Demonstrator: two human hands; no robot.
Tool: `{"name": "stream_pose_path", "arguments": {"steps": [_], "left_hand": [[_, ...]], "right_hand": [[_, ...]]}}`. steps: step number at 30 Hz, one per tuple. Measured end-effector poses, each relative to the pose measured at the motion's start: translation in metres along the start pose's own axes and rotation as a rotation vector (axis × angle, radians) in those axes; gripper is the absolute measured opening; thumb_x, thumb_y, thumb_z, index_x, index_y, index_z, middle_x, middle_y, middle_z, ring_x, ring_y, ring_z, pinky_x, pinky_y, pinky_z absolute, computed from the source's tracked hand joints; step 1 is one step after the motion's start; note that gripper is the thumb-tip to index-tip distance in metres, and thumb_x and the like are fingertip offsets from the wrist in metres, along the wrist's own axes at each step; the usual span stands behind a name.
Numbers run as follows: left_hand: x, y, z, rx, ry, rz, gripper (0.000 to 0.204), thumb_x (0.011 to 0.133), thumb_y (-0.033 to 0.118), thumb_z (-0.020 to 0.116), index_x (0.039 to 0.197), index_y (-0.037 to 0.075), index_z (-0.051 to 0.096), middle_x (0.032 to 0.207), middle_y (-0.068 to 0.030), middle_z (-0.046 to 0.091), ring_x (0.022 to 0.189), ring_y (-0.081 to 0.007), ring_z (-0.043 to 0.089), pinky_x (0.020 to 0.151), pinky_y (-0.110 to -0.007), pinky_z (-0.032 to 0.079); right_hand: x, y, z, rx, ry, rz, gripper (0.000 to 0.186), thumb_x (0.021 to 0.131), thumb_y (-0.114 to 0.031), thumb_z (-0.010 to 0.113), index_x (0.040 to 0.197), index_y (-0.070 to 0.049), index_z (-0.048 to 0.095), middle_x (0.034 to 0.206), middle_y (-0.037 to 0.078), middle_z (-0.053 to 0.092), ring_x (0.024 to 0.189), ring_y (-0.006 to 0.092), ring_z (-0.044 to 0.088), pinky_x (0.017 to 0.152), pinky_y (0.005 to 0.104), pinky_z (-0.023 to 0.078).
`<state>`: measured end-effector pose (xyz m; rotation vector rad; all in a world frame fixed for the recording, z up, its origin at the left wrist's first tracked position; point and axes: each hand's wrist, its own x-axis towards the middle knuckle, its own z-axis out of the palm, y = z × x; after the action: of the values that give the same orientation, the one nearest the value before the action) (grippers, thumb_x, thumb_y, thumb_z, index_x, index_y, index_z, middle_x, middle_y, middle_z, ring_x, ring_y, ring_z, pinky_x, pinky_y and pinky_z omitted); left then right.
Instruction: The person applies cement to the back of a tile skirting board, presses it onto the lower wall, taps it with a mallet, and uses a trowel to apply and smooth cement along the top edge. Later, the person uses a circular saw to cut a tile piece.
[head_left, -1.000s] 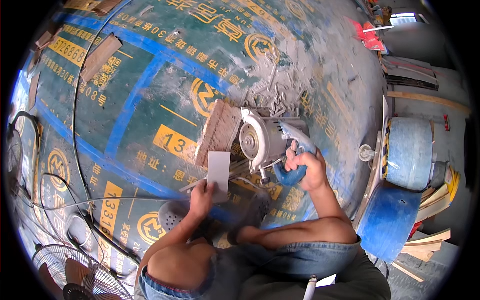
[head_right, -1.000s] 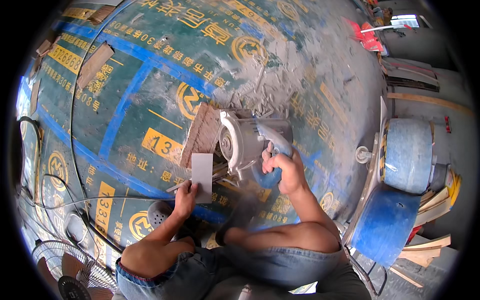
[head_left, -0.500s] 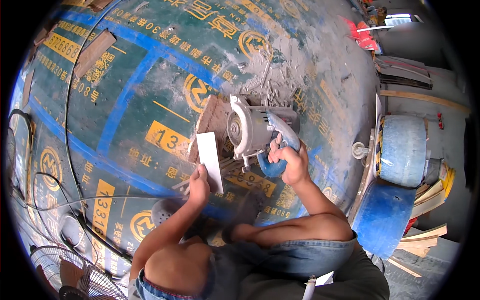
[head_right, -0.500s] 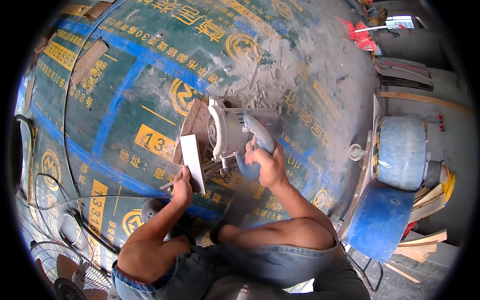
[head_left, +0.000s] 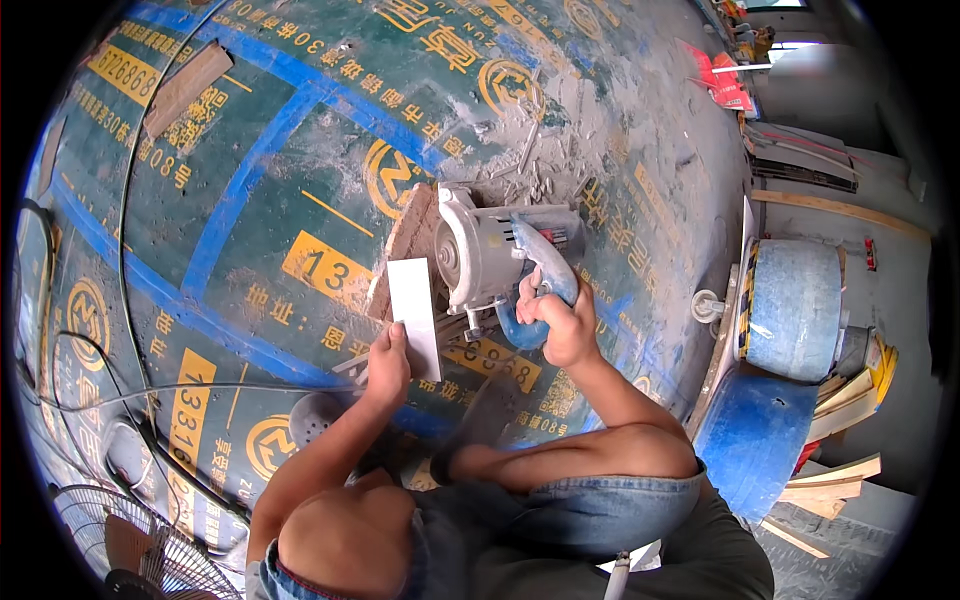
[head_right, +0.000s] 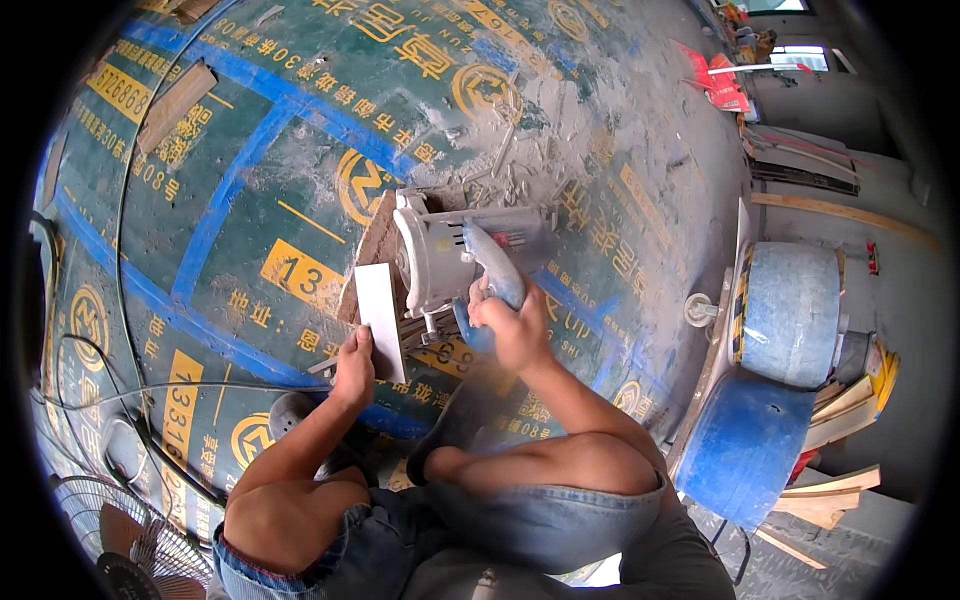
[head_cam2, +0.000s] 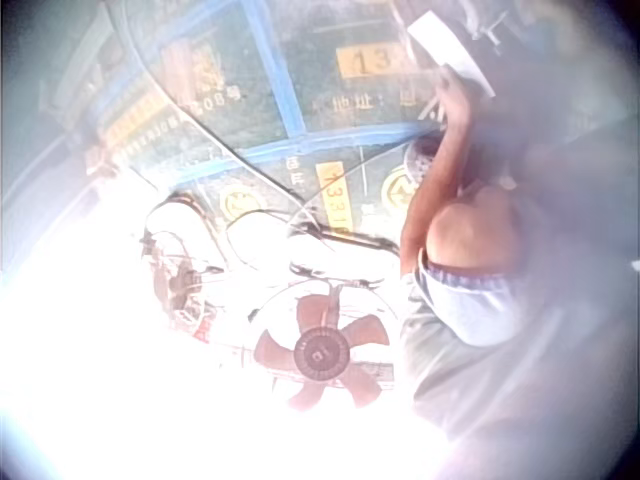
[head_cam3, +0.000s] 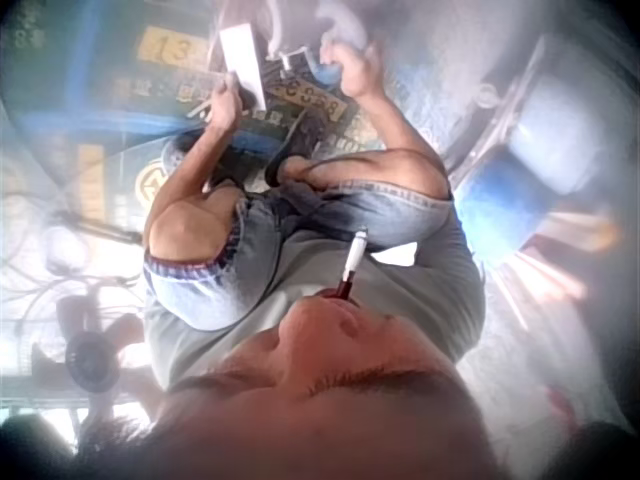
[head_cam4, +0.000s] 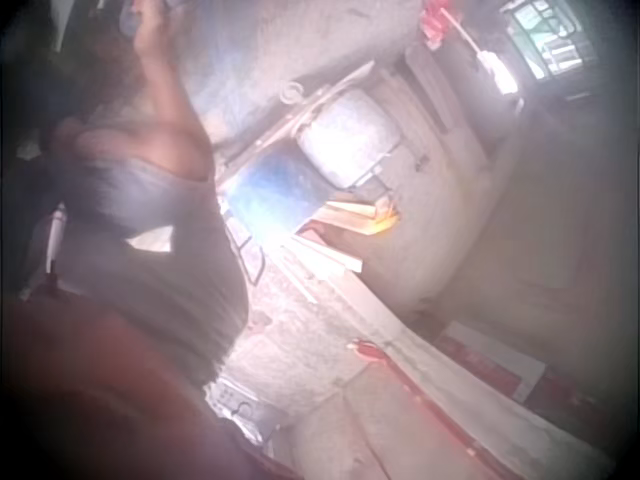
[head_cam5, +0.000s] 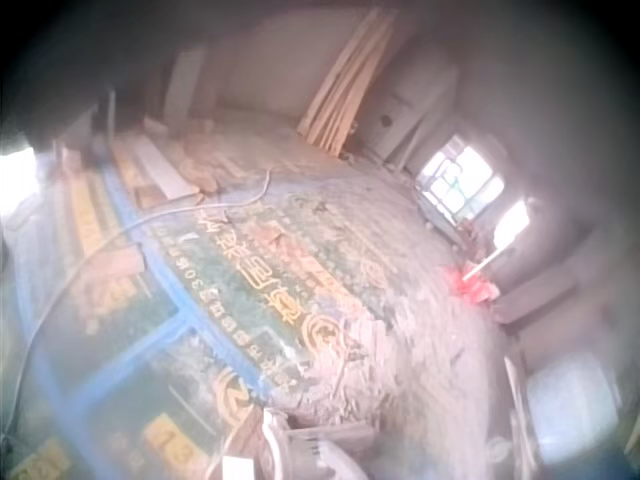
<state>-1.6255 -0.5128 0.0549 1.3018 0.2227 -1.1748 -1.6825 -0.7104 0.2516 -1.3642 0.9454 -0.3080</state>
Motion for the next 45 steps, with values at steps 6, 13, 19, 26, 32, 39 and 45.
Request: {"name": "stream_pose_path", "arguments": {"steps": [6,13,19,26,32,39,45], "left_hand": [[0.004,-0.010,-0.002,-0.004,0.002,0.040,0.038,0.112,0.028,0.042,0.103,-0.004,0.061,0.087,0.0018,0.056,0.080,-0.0082,0.044,0.074,-0.027,0.041],[0.004,-0.012,-0.002,-0.073,-0.022,0.044,0.039,0.111,0.029,0.042,0.105,-0.004,0.061,0.090,0.0009,0.057,0.083,-0.0084,0.045,0.076,-0.027,0.042],[0.008,-0.019,-0.006,0.020,0.007,0.084,0.042,0.111,0.032,0.043,0.102,-0.004,0.062,0.084,-0.0003,0.057,0.080,-0.0097,0.045,0.073,-0.029,0.043],[0.010,-0.021,-0.006,0.164,0.046,0.084,0.042,0.110,0.031,0.044,0.101,-0.006,0.061,0.079,-0.0051,0.056,0.077,-0.0141,0.046,0.074,-0.034,0.044],[0.010,-0.020,-0.006,0.161,0.042,0.080,0.043,0.110,0.031,0.043,0.103,-0.007,0.062,0.080,-0.0105,0.061,0.078,-0.0164,0.050,0.076,-0.036,0.046],[0.009,-0.015,-0.006,0.292,0.064,0.108,0.043,0.109,0.029,0.044,0.105,-0.009,0.063,0.085,-0.0238,0.066,0.078,-0.0293,0.060,0.078,-0.041,0.048],[0.009,-0.011,-0.006,0.333,0.070,0.121,0.042,0.109,0.028,0.044,0.106,-0.009,0.063,0.088,-0.0281,0.066,0.082,-0.0364,0.064,0.080,-0.044,0.048]], "right_hand": [[0.001,-0.001,0.007,0.025,0.006,-0.007,0.015,0.075,0.000,0.051,0.089,0.000,0.054,0.073,0.008,0.055,0.064,0.0151,0.054,0.064,0.0310,0.047],[0.004,-0.001,0.012,0.025,0.003,-0.003,0.020,0.074,0.001,0.049,0.095,-0.001,0.053,0.077,0.009,0.053,0.063,0.0171,0.049,0.066,0.0348,0.046],[0.006,-0.001,0.017,0.009,0.006,-0.004,0.021,0.075,0.001,0.049,0.095,-0.001,0.052,0.078,0.009,0.053,0.063,0.0171,0.049,0.066,0.0348,0.046],[0.007,0.000,0.018,-0.001,-0.010,-0.006,0.021,0.075,0.001,0.049,0.096,-0.001,0.052,0.077,0.009,0.052,0.064,0.0167,0.049,0.066,0.0355,0.046],[0.007,0.000,0.019,-0.014,-0.024,-0.008,0.022,0.074,0.001,0.049,0.096,-0.002,0.051,0.077,0.008,0.052,0.064,0.0165,0.049,0.066,0.0352,0.046],[0.006,0.001,0.022,-0.015,-0.028,-0.010,0.023,0.073,0.002,0.049,0.096,-0.002,0.051,0.077,0.008,0.052,0.063,0.0166,0.049,0.065,0.0350,0.045],[0.004,0.001,0.023,-0.026,-0.020,-0.017,0.019,0.075,-0.002,0.050,0.093,0.000,0.055,0.075,0.007,0.057,0.065,0.0137,0.054,0.063,0.0301,0.047]]}}
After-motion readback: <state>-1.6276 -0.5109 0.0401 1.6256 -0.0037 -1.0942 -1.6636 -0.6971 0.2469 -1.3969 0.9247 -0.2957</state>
